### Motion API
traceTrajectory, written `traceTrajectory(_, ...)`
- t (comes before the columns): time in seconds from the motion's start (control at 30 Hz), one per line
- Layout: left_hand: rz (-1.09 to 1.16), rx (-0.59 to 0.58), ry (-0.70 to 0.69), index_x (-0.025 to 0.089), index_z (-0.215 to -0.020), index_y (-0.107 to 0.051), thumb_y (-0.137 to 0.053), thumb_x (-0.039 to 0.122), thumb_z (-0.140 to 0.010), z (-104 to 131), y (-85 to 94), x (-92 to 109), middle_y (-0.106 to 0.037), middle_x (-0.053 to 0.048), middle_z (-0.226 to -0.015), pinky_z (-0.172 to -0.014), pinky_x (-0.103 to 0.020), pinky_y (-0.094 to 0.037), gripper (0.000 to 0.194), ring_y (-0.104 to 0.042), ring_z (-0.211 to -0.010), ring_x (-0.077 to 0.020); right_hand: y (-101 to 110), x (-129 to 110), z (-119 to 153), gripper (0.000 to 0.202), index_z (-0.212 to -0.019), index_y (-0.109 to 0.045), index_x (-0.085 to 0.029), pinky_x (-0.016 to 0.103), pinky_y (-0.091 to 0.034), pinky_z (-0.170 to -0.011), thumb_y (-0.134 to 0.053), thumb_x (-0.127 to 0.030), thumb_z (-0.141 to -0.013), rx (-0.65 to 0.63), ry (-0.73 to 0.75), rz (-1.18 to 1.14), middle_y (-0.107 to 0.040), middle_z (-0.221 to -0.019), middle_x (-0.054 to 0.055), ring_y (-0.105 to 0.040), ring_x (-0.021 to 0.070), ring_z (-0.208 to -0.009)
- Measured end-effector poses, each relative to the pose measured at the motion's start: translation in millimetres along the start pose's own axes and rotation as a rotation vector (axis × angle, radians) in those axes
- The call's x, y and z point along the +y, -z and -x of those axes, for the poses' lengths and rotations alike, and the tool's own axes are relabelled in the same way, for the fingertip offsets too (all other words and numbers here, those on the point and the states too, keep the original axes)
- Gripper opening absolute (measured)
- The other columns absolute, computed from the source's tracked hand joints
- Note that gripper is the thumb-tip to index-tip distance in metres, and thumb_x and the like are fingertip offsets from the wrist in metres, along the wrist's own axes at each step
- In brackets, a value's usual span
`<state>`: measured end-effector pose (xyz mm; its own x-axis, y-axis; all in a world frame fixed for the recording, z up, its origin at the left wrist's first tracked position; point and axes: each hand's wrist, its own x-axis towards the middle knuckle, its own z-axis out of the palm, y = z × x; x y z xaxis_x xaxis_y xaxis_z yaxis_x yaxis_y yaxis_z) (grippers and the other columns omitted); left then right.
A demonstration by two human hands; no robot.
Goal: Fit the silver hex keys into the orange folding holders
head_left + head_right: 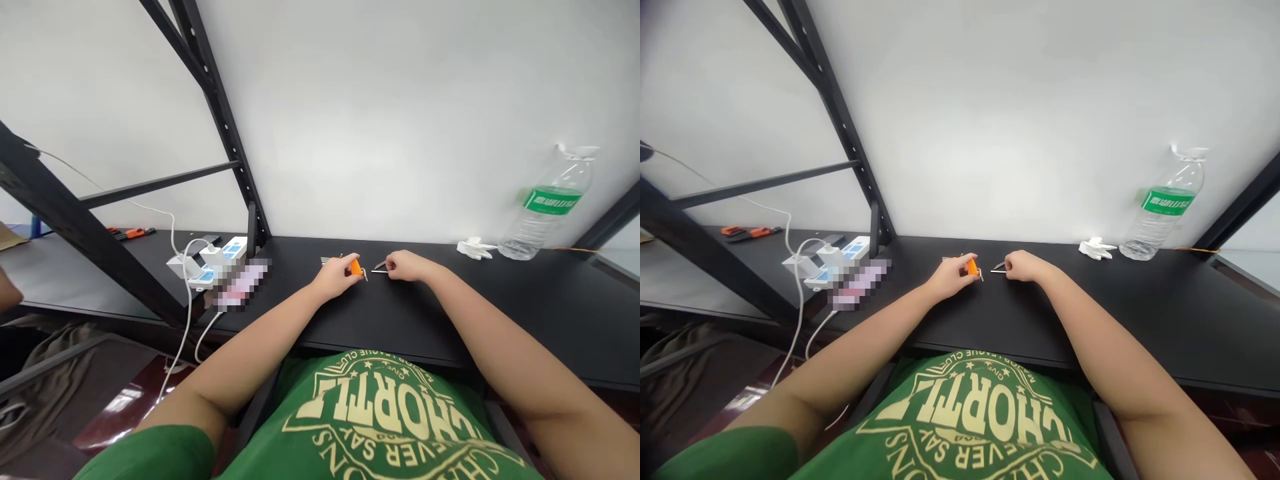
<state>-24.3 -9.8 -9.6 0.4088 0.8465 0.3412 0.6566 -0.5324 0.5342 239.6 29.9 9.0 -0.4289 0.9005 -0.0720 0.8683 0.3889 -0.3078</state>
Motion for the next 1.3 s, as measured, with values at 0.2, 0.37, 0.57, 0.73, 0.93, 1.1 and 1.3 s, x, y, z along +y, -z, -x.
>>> traceTrajectory(0.2, -0.066, 0.008, 0.009, 0.025, -0.125, -0.064, -0.068, 0.032, -0.086, 1, 1.4, 1, -0.069, 0.004, -0.077, -0.073, -0.028, -0.05, 0.04, -0.065, -0.071, -0.016, 5, -16, 12, 0.012, -0.076, -0.06, -0.021, 0.023, -0.044, -0.05, -0.069, -0.015, -0.07, -0.087, 0.048, -0.301, -0.066, -0.071, 0.0, -0.062, 0.0142, -0.058)
traceTrajectory(0.37, -0.043, 0.044, 0.022, 0.025, -0.123, -0.064, -0.071, 0.03, -0.084, 1, 2.0, 5, -0.07, 0.004, -0.08, -0.077, -0.028, -0.051, 0.041, -0.067, -0.073, -0.0158, 1, -23, 11, 0.013, -0.088, -0.063, -0.021, 0.025, -0.054, -0.053, -0.07, -0.02, -0.076, -0.07, 0.156, -0.676, -0.066, -0.07, -0.002, -0.066, 0.0145, -0.058)
traceTrajectory(0.57, -0.066, 0.059, -0.006, 0.025, -0.125, -0.064, -0.071, 0.032, -0.084, 2, 1.2, 4, -0.071, 0.003, -0.082, -0.078, -0.027, -0.052, 0.042, -0.067, -0.075, -0.0161, 4, -28, 13, 0.014, -0.088, -0.068, -0.019, 0.025, -0.055, -0.05, -0.074, -0.026, -0.077, -0.06, 0.147, -0.722, -0.065, -0.067, -0.002, -0.063, 0.0134, -0.053)
traceTrajectory(0.73, -0.205, 0.052, -0.063, 0.026, -0.128, -0.063, -0.068, 0.033, -0.087, 5, 3.1, 11, -0.074, 0.0, -0.091, -0.08, -0.029, -0.052, 0.041, -0.069, -0.082, -0.0187, 9, -36, 19, 0.015, -0.084, -0.072, -0.018, 0.023, -0.049, -0.043, -0.078, -0.031, -0.077, -0.059, 0.073, -0.837, -0.06, -0.059, -0.003, -0.056, 0.0114, -0.048)
traceTrajectory(0.93, -0.377, -0.023, -0.217, 0.022, -0.111, -0.069, -0.07, 0.036, -0.087, 7, 1.8, 24, -0.072, -0.005, -0.087, -0.092, -0.037, -0.05, 0.028, -0.07, -0.088, -0.0245, -3, -50, 15, 0.021, -0.075, -0.07, -0.017, 0.021, -0.049, -0.044, -0.083, -0.034, -0.077, -0.131, -0.008, -0.9, -0.063, -0.057, 0.0, -0.057, 0.011, -0.049)
traceTrajectory(1.1, -0.279, 0.006, -0.077, 0.025, -0.112, -0.066, -0.068, 0.034, -0.087, 6, 3.6, 20, -0.073, -0.001, -0.082, -0.075, -0.03, -0.05, 0.027, -0.071, -0.081, -0.0224, -14, -55, 11, 0.031, -0.079, -0.067, -0.019, 0.024, -0.054, -0.044, -0.076, -0.047, -0.086, -0.066, 0.035, -0.771, -0.066, -0.064, 0.001, -0.064, 0.0137, -0.05)
traceTrajectory(1.3, -0.443, 0.018, -0.024, 0.023, -0.119, -0.066, -0.07, 0.037, -0.086, 6, 4.9, 21, -0.076, -0.007, -0.092, -0.076, -0.034, -0.052, 0.037, -0.073, -0.088, -0.029, -17, -66, 15, 0.016, -0.087, -0.07, -0.017, 0.023, -0.057, -0.049, -0.075, -0.033, -0.086, -0.176, 0.042, -0.977, -0.065, -0.069, 0.001, -0.064, 0.0121, -0.054)
